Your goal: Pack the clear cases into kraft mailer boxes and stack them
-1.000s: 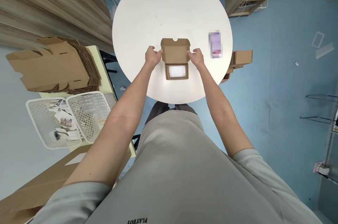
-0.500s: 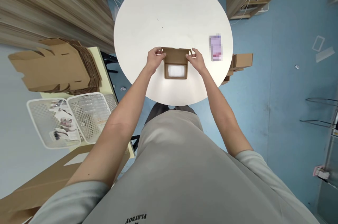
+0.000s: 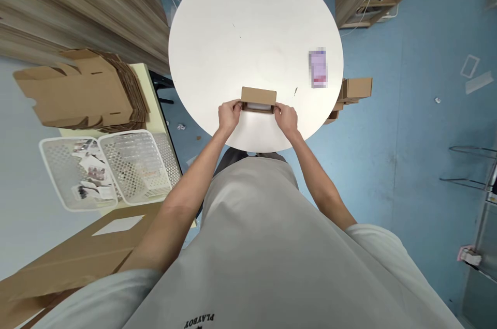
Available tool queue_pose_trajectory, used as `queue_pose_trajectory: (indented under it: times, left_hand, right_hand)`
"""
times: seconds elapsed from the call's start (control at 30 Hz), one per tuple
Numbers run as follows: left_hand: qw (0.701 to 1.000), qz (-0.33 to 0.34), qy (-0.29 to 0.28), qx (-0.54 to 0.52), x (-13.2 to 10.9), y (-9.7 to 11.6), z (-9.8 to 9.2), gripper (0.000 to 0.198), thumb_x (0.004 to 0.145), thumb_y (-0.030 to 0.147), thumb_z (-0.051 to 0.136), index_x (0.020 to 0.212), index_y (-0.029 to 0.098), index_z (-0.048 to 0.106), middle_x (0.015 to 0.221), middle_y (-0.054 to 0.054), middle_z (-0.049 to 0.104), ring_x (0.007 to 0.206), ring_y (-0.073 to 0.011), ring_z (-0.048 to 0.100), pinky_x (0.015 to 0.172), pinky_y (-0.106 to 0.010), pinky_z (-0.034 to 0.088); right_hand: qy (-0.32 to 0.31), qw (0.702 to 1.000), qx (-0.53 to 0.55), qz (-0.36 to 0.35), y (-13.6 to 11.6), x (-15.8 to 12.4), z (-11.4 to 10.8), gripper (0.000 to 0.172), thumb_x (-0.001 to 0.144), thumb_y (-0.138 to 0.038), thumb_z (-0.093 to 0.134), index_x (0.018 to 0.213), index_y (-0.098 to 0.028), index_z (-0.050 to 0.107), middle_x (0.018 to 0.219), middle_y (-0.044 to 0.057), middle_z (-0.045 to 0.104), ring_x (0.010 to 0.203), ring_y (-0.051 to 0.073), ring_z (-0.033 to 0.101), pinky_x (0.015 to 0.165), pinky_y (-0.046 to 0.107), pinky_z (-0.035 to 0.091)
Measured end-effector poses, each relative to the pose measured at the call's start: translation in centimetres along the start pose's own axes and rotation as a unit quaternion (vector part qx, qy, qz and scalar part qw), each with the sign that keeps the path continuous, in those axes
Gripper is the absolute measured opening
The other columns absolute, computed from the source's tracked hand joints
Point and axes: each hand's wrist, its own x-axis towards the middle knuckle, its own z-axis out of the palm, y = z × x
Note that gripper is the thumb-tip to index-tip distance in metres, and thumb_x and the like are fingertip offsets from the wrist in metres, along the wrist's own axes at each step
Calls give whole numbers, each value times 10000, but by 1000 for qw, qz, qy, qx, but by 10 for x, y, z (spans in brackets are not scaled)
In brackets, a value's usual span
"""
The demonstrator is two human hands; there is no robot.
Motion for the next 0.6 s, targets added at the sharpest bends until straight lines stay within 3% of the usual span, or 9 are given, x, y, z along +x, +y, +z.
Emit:
queue_pose_trajectory:
  times: [0.27, 0.5, 0.6]
  left_hand:
    - [997, -44, -12, 64, -33, -27, 21, 419, 963, 247, 539, 1211, 208, 874, 993, -115, 839, 1082, -358, 752, 1026, -446, 519]
    - [993, -72, -58, 68, -38, -33, 36, 460, 897, 186, 552, 1273, 157, 816, 1158, -164, 829, 1121, -377, 739, 1022, -463, 526]
    - [995, -69, -72, 10, -37, -40, 45, 441, 929, 217, 547, 1301, 156, 777, 1269, -157, 812, 1186, -346, 722, 1058, -443, 541]
  right_hand:
    - [-45, 991, -84, 90, 6, -24, 40, 354, 1090, -164, 411, 1102, -223, 759, 1032, 170, 777, 1013, 362, 731, 897, 460, 557]
    - [-39, 992, -66, 100, 11, -30, 56, 348, 1067, -127, 369, 1152, -181, 702, 1296, 223, 674, 1167, 358, 654, 948, 472, 575]
    - [-28, 994, -39, 101, 16, -29, 63, 242, 1045, -145, 452, 1138, -170, 674, 1306, 227, 648, 1198, 349, 626, 978, 446, 566]
